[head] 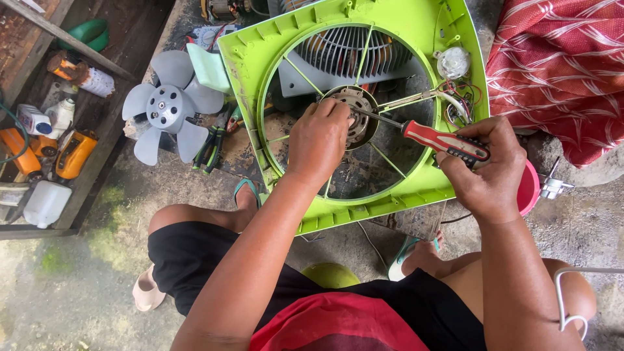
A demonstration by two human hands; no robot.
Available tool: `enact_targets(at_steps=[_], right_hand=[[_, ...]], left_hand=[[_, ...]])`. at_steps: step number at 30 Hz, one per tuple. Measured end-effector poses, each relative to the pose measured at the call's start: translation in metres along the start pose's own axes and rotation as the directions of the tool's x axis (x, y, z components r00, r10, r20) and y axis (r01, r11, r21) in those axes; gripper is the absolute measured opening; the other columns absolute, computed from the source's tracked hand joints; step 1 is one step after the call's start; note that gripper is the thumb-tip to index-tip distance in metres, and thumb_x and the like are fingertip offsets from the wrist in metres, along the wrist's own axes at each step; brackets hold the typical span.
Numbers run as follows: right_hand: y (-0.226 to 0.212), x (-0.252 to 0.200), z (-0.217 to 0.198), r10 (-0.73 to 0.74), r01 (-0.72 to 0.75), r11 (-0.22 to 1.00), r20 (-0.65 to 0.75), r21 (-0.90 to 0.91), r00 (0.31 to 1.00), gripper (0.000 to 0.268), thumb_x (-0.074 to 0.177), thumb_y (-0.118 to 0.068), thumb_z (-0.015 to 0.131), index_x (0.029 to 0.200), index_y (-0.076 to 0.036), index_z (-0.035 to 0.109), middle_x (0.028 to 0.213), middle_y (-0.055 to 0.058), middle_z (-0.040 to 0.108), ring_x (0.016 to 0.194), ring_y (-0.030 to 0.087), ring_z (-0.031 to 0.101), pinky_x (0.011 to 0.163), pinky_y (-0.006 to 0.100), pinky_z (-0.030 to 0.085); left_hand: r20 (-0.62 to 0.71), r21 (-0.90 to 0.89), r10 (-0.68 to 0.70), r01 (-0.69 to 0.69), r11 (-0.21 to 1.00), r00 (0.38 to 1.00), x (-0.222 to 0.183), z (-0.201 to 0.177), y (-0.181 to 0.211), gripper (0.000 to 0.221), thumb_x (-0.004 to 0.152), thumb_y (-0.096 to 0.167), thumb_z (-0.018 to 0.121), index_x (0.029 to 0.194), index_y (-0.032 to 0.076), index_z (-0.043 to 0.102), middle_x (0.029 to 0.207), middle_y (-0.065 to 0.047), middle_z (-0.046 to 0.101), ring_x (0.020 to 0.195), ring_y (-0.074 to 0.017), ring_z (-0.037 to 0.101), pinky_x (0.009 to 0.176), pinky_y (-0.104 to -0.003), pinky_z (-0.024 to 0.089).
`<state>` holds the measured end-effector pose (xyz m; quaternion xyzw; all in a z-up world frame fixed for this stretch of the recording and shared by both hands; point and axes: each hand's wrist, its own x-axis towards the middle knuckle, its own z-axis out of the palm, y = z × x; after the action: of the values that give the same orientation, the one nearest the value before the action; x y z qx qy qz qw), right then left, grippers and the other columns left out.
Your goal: Disassembling a fan motor housing using a screwdriver for repair.
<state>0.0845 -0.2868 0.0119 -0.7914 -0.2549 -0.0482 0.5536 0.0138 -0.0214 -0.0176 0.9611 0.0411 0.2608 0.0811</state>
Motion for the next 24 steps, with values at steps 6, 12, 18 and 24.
enact_targets(at_steps=[6,12,18,24], right_hand=[[-0.002,0.001,0.001,-0.031,0.031,1.000,0.004,-0.007,1.000,0.025,0.086,-0.009,0.073,0.105,-0.002,0.058,0.090,0.009,0.064,0.072,0.013,0.055,0.065,0.027,0.041],[-0.002,0.001,0.000,-0.035,0.035,0.997,0.003,-0.062,0.999,0.026,0.085,-0.010,0.074,0.105,-0.003,0.059,0.089,0.006,0.066,0.071,0.013,0.054,0.066,0.029,0.041],[0.000,0.001,0.000,-0.018,0.018,1.000,0.005,-0.021,1.000,0.026,0.083,-0.008,0.072,0.104,-0.002,0.058,0.088,0.007,0.065,0.070,0.012,0.054,0.065,0.027,0.041],[0.001,0.003,0.001,-0.022,0.022,0.999,0.005,-0.028,1.000,0.025,0.084,-0.007,0.072,0.103,-0.003,0.057,0.088,0.006,0.065,0.069,0.011,0.054,0.065,0.027,0.041]], left_hand=[[-0.055,-0.188,-0.074,0.062,0.980,0.996,0.004,-0.014,0.004,0.030,0.106,0.038,0.058,0.102,0.008,0.058,0.100,-0.013,0.062,0.078,-0.0410,0.060,0.059,-0.055,0.050],[-0.020,-0.126,-0.038,0.035,0.991,0.999,0.002,-0.006,0.003,0.035,0.096,0.034,0.078,0.096,0.005,0.059,0.101,-0.013,0.057,0.092,-0.0380,0.058,0.071,-0.052,0.052],[-0.030,-0.052,-0.005,0.004,0.999,1.000,-0.001,0.008,0.001,0.025,0.096,0.023,0.079,0.099,0.006,0.061,0.104,-0.007,0.055,0.097,-0.0358,0.060,0.062,-0.056,0.061],[-0.053,-0.036,0.057,-0.059,0.998,0.997,0.001,-0.003,0.004,0.024,0.079,-0.005,0.071,0.100,0.006,0.067,0.101,-0.013,0.056,0.092,-0.0393,0.053,0.070,-0.056,0.050]])
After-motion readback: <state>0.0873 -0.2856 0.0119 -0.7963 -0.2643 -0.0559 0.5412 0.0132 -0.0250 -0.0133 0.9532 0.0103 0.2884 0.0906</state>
